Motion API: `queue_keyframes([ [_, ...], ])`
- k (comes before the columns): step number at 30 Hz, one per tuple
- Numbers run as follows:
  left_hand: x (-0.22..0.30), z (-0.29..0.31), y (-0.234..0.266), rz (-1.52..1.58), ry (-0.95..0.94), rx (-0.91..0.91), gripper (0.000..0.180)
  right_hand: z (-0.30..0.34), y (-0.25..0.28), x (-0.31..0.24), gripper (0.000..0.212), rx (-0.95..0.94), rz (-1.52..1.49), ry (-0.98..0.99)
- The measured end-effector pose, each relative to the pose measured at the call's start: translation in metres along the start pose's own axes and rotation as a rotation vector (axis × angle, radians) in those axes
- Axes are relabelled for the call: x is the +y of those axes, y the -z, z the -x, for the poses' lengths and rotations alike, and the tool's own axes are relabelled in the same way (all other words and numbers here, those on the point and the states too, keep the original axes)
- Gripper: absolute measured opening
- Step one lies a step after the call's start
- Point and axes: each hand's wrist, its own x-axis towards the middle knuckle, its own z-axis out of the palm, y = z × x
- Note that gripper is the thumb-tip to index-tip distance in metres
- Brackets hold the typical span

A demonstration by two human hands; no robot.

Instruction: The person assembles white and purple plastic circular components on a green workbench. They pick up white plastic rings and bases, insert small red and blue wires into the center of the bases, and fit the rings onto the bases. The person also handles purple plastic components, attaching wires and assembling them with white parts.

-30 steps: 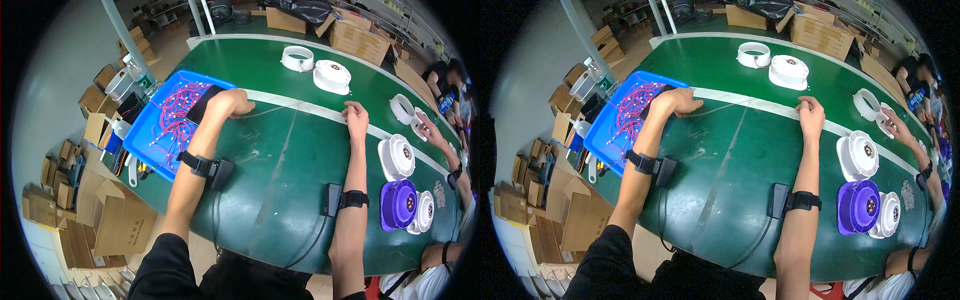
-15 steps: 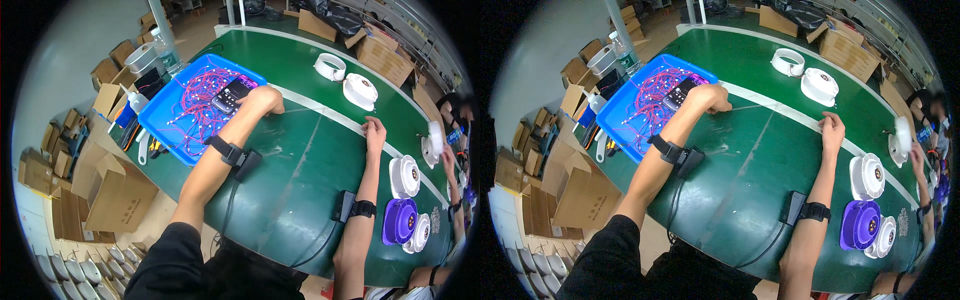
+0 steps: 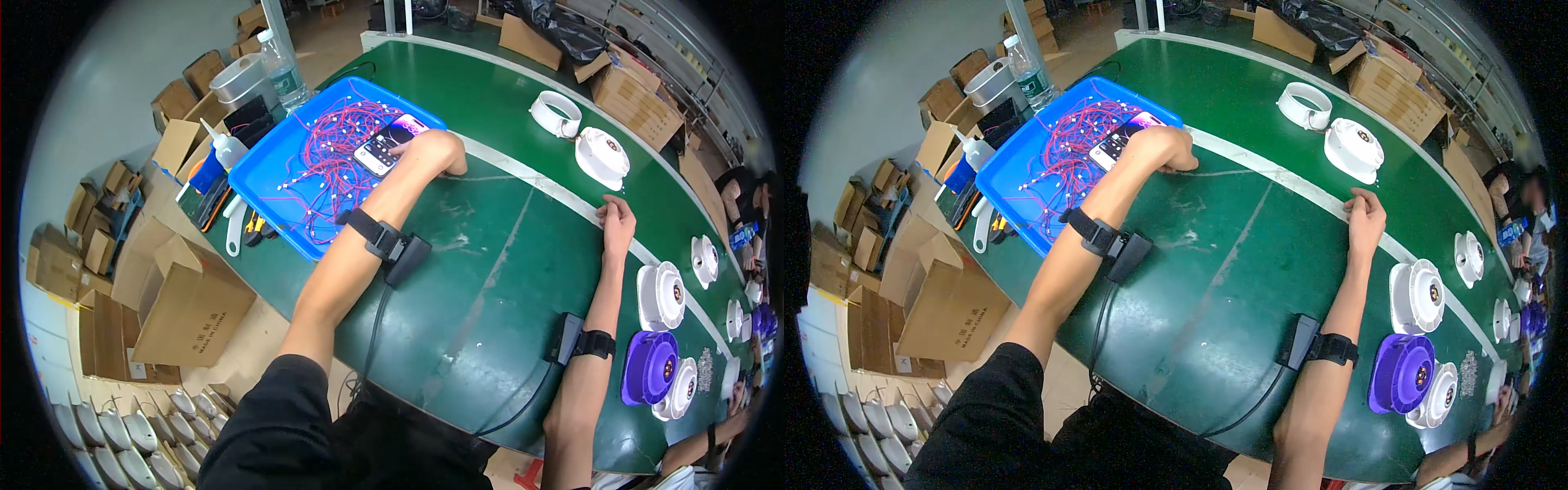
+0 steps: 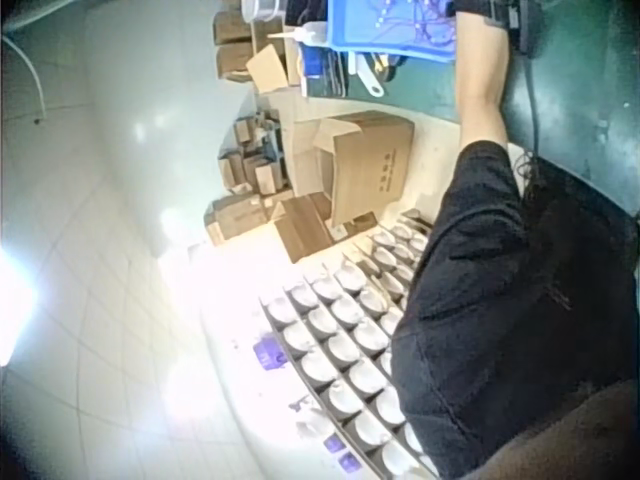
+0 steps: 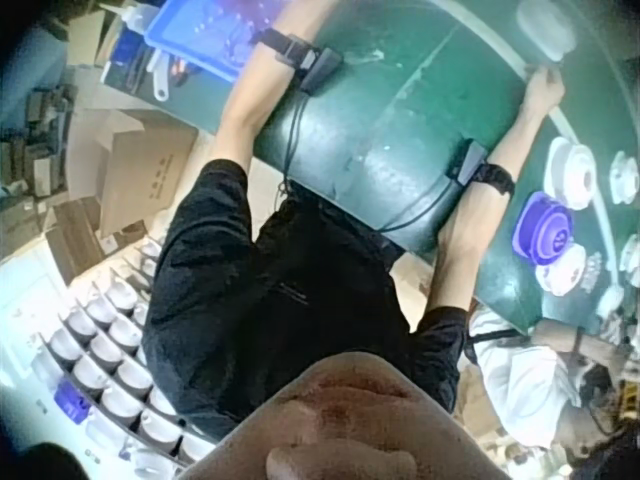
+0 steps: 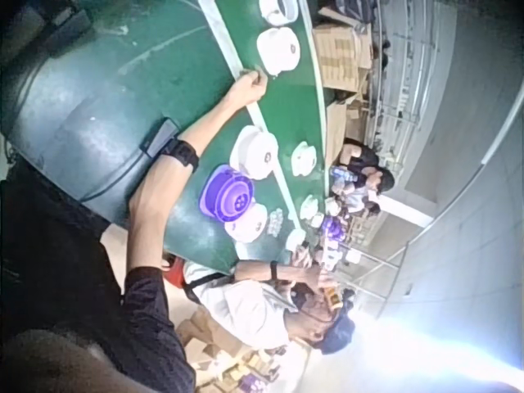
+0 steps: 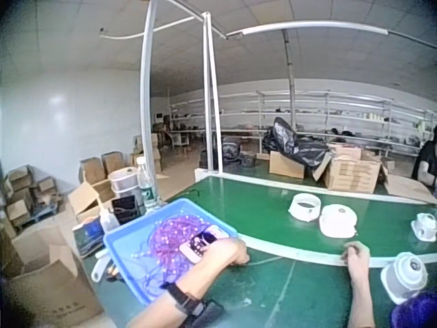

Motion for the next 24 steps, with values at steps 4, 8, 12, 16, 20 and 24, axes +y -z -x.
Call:
queue_keyframes([
  [4, 0.003, 0.002, -0.002, -0.050, -0.026, 0.077, 0.035, 0.000, -0.001, -0.001, 0.027, -0.003, 0.016, -0.006],
  [8, 0.011, 0.006, 0.001, -0.087, -0.032, 0.062, 0.038, -0.002, -0.001, 0.001, 0.026, -0.005, 0.004, 0.004],
  [12, 0.028, 0.030, -0.001, -0.057, -0.238, 0.113, 0.043, -0.004, 0.002, 0.005, 0.026, 0.009, 0.002, 0.016],
  [16, 0.039, 0.033, -0.011, -0.147, -0.370, 0.324, 0.040, -0.003, 0.000, 0.005, 0.027, 0.025, 0.002, 0.006],
  [20, 0.041, 0.003, -0.029, 0.098, -0.812, 0.285, 0.032, -0.002, -0.004, 0.001, 0.028, 0.026, 0.028, 0.011],
  [24, 0.065, -0.018, -0.066, 0.592, -0.910, 0.253, 0.022, -0.001, -0.005, 0.002, 0.028, 0.042, 0.047, 0.012],
])
